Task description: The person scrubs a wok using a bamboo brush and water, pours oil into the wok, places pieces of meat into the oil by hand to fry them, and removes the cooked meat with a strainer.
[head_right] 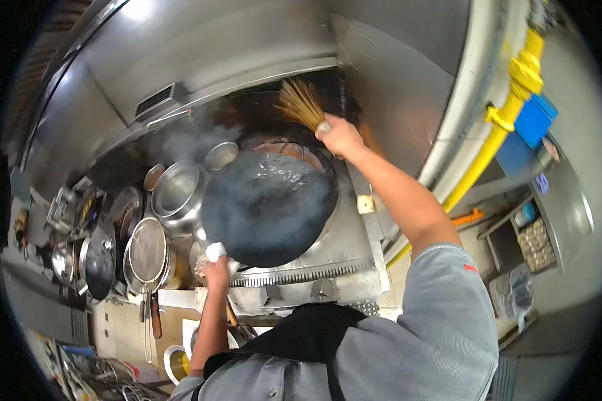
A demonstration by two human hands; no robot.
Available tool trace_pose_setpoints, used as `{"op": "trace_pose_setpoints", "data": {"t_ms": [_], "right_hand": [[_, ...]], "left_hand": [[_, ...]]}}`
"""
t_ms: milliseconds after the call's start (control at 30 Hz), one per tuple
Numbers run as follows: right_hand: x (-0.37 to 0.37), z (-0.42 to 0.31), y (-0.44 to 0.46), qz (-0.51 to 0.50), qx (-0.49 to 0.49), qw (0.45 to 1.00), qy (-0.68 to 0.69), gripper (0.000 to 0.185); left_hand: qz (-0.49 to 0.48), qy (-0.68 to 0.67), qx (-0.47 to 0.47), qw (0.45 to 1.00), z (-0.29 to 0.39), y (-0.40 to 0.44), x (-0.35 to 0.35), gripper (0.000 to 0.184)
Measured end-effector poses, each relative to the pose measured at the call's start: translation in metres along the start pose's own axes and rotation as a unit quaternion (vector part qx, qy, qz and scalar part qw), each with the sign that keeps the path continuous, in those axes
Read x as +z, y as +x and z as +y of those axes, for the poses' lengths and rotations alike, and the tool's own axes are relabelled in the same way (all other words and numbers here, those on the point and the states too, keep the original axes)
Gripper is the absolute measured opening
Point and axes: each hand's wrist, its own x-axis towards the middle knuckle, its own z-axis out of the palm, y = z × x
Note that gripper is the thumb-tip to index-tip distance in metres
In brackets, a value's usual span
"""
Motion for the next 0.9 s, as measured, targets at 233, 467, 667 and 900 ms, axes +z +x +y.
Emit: {"op": "trace_pose_setpoints", "data": {"t_ms": [233, 467, 667, 900], "right_hand": [[0.014, -0.1, 0.059, 0.028, -0.123, 0.992, -0.01, 0.063], [0.138, -0.012, 0.064, 0.135, -0.031, 0.989, 0.054, 0.061], [0.208, -0.014, -0.112, -0.397, 0.029, 0.917, -0.02, 0.05], [0.075, 0.01, 0.001, -0.197, 0.05, 0.917, -0.343, 0.05]], "left_hand": [[-0.031, -0.219, -0.17, 0.96, -0.042, -0.009, 0.123, 0.032], [-0.057, -0.252, -0.235, 0.937, -0.017, -0.029, 0.142, 0.034], [-0.209, -0.322, -0.38, 0.841, -0.008, -0.015, 0.119, 0.04], [-0.247, -0.281, -0.364, 0.853, -0.014, -0.013, 0.116, 0.031]]}}
